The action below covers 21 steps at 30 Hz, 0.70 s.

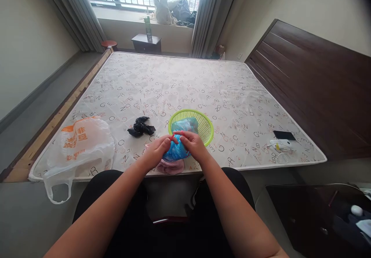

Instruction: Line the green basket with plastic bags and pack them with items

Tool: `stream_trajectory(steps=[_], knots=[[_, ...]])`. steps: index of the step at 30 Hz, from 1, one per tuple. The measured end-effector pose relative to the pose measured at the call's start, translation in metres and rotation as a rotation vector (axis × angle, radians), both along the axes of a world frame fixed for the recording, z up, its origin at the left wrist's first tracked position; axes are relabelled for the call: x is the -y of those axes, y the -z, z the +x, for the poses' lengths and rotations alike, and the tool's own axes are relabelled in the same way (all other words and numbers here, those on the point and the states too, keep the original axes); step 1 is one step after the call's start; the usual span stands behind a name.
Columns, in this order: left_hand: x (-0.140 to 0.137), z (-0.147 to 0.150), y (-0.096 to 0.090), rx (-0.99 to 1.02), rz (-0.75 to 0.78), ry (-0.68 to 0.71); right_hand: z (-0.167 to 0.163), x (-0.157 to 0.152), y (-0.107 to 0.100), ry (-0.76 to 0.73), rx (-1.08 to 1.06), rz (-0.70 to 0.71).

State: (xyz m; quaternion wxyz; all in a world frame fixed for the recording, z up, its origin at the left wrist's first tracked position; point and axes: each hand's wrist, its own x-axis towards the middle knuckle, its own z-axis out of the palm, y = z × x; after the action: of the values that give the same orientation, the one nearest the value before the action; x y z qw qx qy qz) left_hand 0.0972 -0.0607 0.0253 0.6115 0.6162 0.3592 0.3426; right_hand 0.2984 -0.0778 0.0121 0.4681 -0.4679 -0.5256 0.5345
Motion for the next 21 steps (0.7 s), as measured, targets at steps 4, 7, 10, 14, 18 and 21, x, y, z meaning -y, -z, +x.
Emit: stream_trajectory(steps=[4,7,10,14,18,21], knots=[[-0.001,-0.003,0.003,-0.146,0.094,0.035,-0.009,0.005,0.003,-0.068,0.268,0.106],[-0.004,-0.006,-0.001,-0.207,0.137,0.068,-0.009,0.004,0.007,-0.083,0.272,0.086],[-0.004,-0.004,-0.005,-0.291,0.219,0.135,-0.005,0.0,0.012,-0.037,0.165,0.046],[-0.002,-0.001,-0.004,-0.442,0.264,0.155,-0.002,-0.003,0.017,-0.012,0.076,0.022],[-0.001,0.002,0.003,-0.454,0.277,0.109,-0.006,-0.002,0.019,0.064,0.074,0.034],[0.001,0.007,0.01,-0.395,0.25,0.012,-0.009,-0.002,0.019,0.199,-0.023,0.037]])
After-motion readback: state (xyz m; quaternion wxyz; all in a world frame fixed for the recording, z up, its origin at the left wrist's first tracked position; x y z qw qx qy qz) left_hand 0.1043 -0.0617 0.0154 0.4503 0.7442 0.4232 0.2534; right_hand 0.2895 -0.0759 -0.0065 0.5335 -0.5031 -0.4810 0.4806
